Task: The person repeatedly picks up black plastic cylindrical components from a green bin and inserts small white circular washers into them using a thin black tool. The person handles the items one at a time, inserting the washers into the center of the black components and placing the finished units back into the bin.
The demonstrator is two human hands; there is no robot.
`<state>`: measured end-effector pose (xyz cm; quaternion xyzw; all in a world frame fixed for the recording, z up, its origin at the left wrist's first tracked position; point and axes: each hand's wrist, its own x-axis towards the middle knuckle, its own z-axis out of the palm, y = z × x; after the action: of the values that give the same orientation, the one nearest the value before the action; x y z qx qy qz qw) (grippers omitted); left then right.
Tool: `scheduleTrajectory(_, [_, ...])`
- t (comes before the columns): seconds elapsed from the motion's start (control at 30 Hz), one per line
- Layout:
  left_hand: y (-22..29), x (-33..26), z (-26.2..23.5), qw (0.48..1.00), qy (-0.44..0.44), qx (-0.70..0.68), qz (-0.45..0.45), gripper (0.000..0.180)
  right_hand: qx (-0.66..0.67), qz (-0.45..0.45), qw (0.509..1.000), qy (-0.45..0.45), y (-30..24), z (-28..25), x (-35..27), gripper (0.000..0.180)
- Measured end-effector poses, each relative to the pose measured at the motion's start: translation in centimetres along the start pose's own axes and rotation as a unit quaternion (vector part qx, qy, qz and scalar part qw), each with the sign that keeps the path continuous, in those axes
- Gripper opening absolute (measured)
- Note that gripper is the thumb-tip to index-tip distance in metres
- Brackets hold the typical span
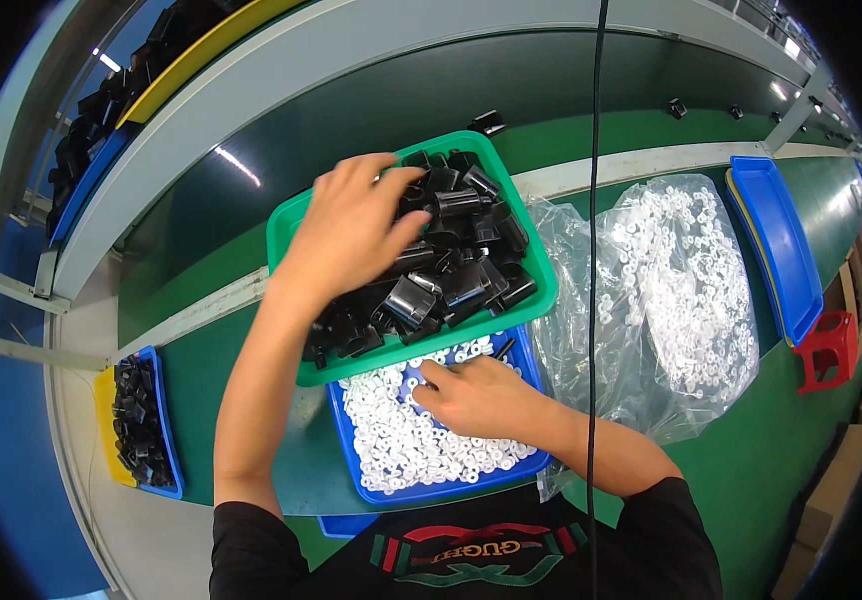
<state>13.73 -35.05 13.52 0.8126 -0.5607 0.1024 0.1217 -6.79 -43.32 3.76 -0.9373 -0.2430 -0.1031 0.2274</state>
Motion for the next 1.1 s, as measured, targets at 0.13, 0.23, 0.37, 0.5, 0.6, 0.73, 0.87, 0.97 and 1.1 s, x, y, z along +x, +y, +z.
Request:
scheduleTrajectory(0.13, [4.5,2.7,1.5,0.989,-0.005,-0.112,0.098,0.041,-0.005,0.000,1.000,-0.012,0.2,-0.1,0.0,0.012])
scheduleTrajectory(0.23, [5.7,4.2,2.9,0.985,-0.033,-0.092,0.145,0.039,-0.002,-0.006,1.000,-0.010,0.2,-0.2,0.2,0.012])
scheduleTrajectory(0.37, [5.6,5.5,2.8,0.974,-0.157,-0.048,0.154,0.038,0.000,-0.011,1.000,0.004,0.2,-0.1,0.3,0.012])
scheduleTrajectory(0.5, [4.7,3.8,2.0,0.979,-0.041,-0.129,0.156,0.041,-0.001,-0.008,1.000,0.000,0.4,0.3,-0.1,0.012])
scheduleTrajectory(0.6, [5.3,0.7,-1.2,0.961,-0.005,-0.271,0.051,0.048,-0.002,-0.004,1.000,0.012,0.2,-0.2,-0.1,0.012])
scheduleTrajectory(0.73, [6.3,-6.9,-3.1,0.736,-0.011,-0.659,-0.151,0.060,-0.010,-0.026,0.998,0.052,0.0,-0.8,0.0,0.014])
scheduleTrajectory(0.87, [5.5,-12.9,-1.6,0.687,-0.053,-0.720,-0.081,0.054,0.011,-0.021,0.997,0.079,-0.1,-1.0,0.4,0.018])
scheduleTrajectory(0.97, [4.9,-16.0,-0.6,0.672,-0.026,-0.734,-0.096,0.054,0.065,-0.053,0.991,0.107,0.0,-0.8,0.3,0.016])
scheduleTrajectory(1.1, [5.8,-18.5,0.4,0.593,0.110,-0.757,-0.253,0.053,0.148,-0.070,0.973,0.165,-0.3,-0.8,0.9,0.017])
